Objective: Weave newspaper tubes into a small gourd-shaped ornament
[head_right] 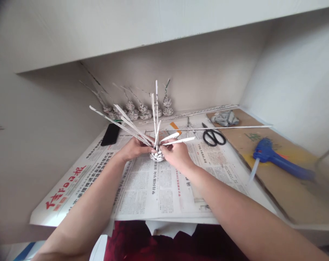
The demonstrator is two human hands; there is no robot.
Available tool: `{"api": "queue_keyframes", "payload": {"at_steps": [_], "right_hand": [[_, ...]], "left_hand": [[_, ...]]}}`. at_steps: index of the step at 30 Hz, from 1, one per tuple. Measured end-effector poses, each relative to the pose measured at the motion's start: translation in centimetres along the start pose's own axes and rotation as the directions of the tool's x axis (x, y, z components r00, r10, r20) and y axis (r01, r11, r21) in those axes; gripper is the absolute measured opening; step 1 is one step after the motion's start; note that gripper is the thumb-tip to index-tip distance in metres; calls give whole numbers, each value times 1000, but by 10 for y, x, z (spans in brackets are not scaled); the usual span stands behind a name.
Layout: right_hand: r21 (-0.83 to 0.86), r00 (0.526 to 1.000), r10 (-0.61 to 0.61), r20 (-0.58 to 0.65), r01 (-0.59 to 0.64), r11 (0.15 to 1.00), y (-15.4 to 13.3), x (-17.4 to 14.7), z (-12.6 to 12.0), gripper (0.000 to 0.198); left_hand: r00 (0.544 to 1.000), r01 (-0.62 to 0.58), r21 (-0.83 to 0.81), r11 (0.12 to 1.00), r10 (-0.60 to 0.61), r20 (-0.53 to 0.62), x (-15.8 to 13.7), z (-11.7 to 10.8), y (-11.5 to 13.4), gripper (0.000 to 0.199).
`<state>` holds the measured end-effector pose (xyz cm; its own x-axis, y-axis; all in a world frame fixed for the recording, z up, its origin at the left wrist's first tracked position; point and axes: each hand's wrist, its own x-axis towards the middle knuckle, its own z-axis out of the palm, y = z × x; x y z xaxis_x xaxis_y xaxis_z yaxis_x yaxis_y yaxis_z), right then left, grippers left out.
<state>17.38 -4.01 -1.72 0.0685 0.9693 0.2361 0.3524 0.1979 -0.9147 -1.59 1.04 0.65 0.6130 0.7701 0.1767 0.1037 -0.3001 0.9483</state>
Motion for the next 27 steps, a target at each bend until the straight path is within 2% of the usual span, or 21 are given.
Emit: {"api": "queue_keyframes", "payload": {"at_steps": [5,10,18,24,27], "right_hand": [[-6,998,-52,27,52,999,-2,1,-2,14],[-36,993,-104,52,106,994,-2,2,-3,15],[-9,997,-67,49,68,998,-2,2,-4,15],[-52,989,-140,55,143,988,-7,-1,-6,8],[-47,991,-124,50,127,991,-7,-2,-6,6]], "left_hand": [[999,-7,3,1000,7,43,0,-1,2,35],[1000,-23,10,1000,23,20,0,1,5,35],[1000,-23,25,999,23,-1,-1,0,4,33],[1000,-16,63,998,14,26,-2,0,7,32],[1000,-4,92,996,1,28,-3,-1,6,34]]}}
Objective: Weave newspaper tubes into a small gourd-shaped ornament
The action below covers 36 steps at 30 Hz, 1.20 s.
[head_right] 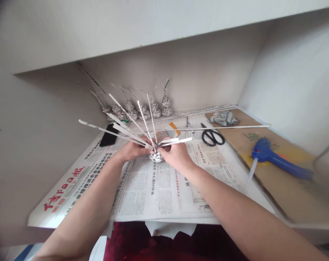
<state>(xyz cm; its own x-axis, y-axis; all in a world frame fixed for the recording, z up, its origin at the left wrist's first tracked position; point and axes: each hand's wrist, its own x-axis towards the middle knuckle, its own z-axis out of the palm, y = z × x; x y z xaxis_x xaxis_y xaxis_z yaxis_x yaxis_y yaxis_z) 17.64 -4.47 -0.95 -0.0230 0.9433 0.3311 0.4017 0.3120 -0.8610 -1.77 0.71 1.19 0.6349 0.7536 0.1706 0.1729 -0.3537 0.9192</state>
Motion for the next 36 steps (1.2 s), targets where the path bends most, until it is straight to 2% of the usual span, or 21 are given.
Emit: {"api": "queue_keyframes", "payload": {"at_steps": [3,9,14,17,20,24,30,32,34,35,36], "right_hand": [[-5,1000,10,2,-10,1000,0,0,0,9],[-11,1000,-24,6,24,1000,0,0,0,4],[-39,999,5,-38,-7,999,-1,-1,1,10],[-4,999,25,-33,-26,1000,-1,0,0,10],[152,991,131,36,-135,979,2,4,-1,10],[362,950,297,96,-312,878,10,8,2,19],[298,915,397,79,-401,866,9,8,0,25],[270,881,446,159,-473,839,3,7,-3,30],[265,828,493,266,-555,789,-5,6,-6,40],[286,818,486,308,-566,773,-9,4,-7,43],[322,827,452,335,-551,770,-12,3,-7,44]], "left_hand": [[1000,14,31,999,-15,12,0,0,-2,37],[997,-78,6,997,78,24,2,2,3,28],[1000,21,-41,999,-20,24,1,3,1,35],[1000,19,-1,1000,-19,-4,0,4,1,36],[1000,-13,57,998,12,22,0,4,2,31],[999,-40,57,998,38,35,0,2,3,29],[1000,-4,83,997,5,-14,-1,1,3,28],[1000,7,76,997,-5,-20,-2,1,3,28],[1000,18,63,998,-16,-24,-2,0,3,27],[999,24,59,998,-22,-24,-3,0,3,27],[999,30,58,998,-29,-26,-3,-1,3,26]]}}
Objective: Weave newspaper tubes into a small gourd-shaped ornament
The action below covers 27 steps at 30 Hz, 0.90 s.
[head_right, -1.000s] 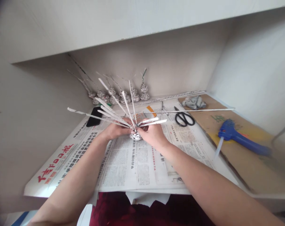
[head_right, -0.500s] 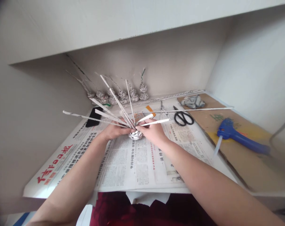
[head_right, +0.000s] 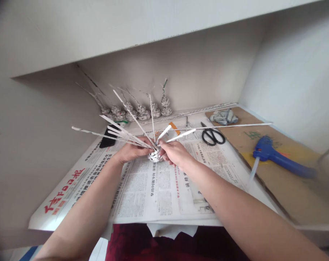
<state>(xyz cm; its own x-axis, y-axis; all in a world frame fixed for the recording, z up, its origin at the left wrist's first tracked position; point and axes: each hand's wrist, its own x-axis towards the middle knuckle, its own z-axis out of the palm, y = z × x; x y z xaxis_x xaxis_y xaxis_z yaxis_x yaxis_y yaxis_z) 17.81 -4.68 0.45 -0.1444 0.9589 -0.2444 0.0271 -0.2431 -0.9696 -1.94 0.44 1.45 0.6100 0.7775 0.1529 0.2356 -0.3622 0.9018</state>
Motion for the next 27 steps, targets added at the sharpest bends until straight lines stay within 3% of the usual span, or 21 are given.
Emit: {"api": "queue_keyframes", "payload": {"at_steps": [2,4,6,8,9,14,20,27], "right_hand": [[47,988,-149,49,147,988,-3,-6,2,42],[14,933,-357,41,356,934,-4,-10,4,34],[-134,851,-525,-22,518,845,-2,-11,5,27],[-303,793,-602,-96,553,776,1,-7,4,23],[-361,787,-604,-125,531,767,3,-3,2,22],[-364,878,-465,-110,400,841,11,10,-1,26],[-222,888,-449,-99,420,880,10,6,3,14],[-37,940,-317,-126,315,948,14,12,5,6]], "left_hand": [[1000,14,9,1000,-14,-10,0,0,0,26],[1000,25,11,1000,-25,-15,0,0,0,25],[1000,30,-6,1000,-30,0,0,1,-1,24],[999,29,-31,999,-29,19,1,2,0,24],[999,32,-39,999,-31,26,1,2,0,24],[998,25,-39,999,-22,53,0,4,2,23],[999,18,0,1000,-18,41,1,4,4,24],[999,-6,-85,996,10,52,2,3,1,26]]}}
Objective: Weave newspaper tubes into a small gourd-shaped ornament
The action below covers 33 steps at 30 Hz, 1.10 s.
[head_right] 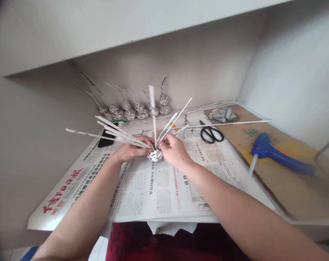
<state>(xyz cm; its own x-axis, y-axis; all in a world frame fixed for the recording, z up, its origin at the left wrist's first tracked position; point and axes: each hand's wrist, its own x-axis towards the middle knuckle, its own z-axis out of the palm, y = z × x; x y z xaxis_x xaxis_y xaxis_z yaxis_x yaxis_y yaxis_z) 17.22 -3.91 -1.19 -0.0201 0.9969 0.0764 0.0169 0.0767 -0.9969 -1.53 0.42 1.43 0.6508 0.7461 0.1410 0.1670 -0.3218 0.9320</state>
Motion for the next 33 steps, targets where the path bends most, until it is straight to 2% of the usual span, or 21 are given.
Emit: {"api": "queue_keyframes", "payload": {"at_steps": [8,15,20,22,27,33], "right_hand": [[32,996,63,-57,-61,998,-5,-3,3,6],[-70,992,-110,-56,106,992,7,-1,2,9],[-337,954,-294,-59,259,905,-4,-11,2,6],[-376,950,-308,-60,264,888,-7,-13,1,8],[-305,955,-288,-75,253,918,-3,-9,0,12],[-199,932,-363,-18,352,915,-3,-11,1,10]], "left_hand": [[1000,6,-32,999,-7,-10,0,-1,-1,24],[999,45,-27,999,-45,-2,0,-1,-1,27],[999,52,-28,998,-51,15,-1,-1,0,26],[999,45,-15,999,-45,20,-1,-2,0,25],[999,44,14,999,-44,25,-1,-3,-1,24],[999,36,-8,999,-36,36,0,0,-3,28]]}}
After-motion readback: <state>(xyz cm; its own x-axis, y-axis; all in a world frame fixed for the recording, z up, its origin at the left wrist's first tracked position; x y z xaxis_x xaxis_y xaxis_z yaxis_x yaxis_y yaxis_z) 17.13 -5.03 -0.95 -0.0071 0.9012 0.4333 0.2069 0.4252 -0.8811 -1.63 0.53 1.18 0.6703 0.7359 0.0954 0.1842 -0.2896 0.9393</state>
